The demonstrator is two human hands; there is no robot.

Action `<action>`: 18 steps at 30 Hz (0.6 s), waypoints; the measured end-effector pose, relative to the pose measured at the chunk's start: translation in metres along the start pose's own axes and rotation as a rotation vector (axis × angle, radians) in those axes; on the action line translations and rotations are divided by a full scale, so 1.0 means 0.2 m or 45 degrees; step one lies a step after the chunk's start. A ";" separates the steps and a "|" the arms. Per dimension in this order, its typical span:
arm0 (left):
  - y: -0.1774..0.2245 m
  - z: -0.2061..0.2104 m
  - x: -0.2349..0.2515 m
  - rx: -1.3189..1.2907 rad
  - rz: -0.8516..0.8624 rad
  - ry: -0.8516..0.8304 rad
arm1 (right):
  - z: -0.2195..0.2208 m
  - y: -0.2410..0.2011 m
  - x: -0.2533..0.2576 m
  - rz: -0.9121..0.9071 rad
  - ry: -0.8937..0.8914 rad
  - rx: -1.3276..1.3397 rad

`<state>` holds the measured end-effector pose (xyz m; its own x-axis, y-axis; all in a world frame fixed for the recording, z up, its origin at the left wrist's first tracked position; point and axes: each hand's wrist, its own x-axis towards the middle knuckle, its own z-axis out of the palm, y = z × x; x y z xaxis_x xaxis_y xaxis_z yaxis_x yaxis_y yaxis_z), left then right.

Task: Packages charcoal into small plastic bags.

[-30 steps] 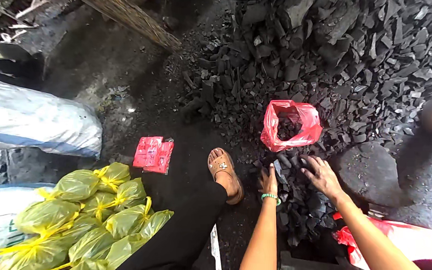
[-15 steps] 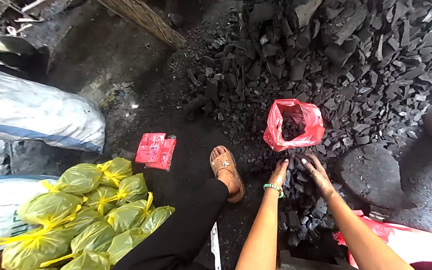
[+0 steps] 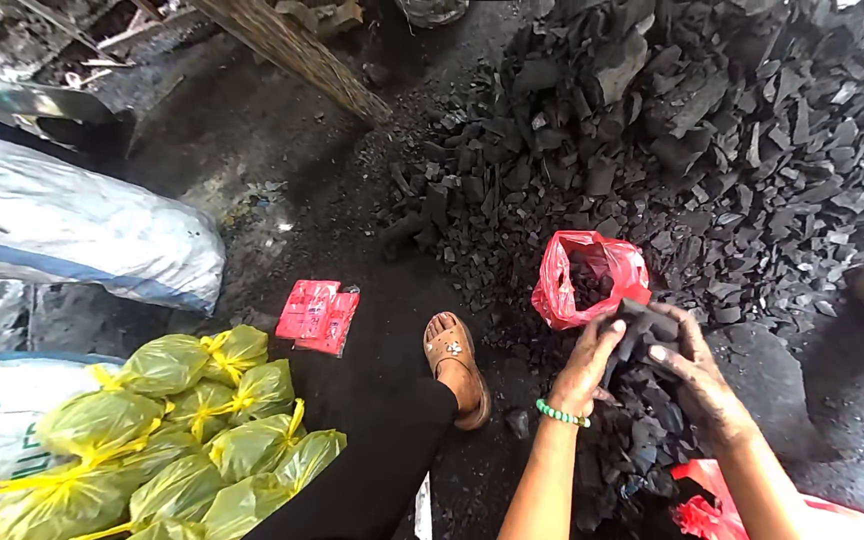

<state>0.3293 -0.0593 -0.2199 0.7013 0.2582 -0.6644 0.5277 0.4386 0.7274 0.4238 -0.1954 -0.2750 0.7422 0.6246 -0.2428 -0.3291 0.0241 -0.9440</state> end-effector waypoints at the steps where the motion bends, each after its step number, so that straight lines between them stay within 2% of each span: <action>1: 0.07 -0.01 0.01 0.020 0.050 -0.012 | 0.02 -0.06 0.04 -0.053 0.002 -0.019; 3: 0.18 -0.05 0.09 0.026 0.074 -0.026 | 0.06 -0.14 0.17 -0.078 -0.013 -0.076; 5: 0.25 -0.13 0.25 -0.058 -0.072 0.009 | 0.11 -0.14 0.34 0.002 -0.060 -0.168; 7: 0.23 -0.22 0.44 -0.187 -0.260 0.118 | 0.14 -0.07 0.53 0.123 -0.141 -0.334; 9: 0.18 -0.30 0.57 -0.254 -0.345 0.263 | 0.20 0.01 0.69 0.244 -0.200 -0.491; 11: 0.19 -0.34 0.60 -0.249 -0.329 0.374 | 0.25 0.07 0.81 0.308 -0.178 -0.665; 15: 0.29 -0.43 0.57 -0.231 -0.260 0.397 | 0.31 0.00 0.93 0.440 -0.188 -0.812; 17: 0.34 -0.47 0.54 -0.030 -0.219 0.385 | 0.33 -0.09 0.91 0.473 -0.254 -0.784; 18: 0.37 -0.49 0.52 0.175 -0.205 0.384 | 0.34 -0.15 0.89 0.506 -0.281 -0.787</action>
<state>0.3934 0.0849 -0.2522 0.4419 0.4465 -0.7780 0.6935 0.3800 0.6121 0.5258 -0.0326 -0.2742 0.4810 0.6382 -0.6011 -0.1121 -0.6353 -0.7641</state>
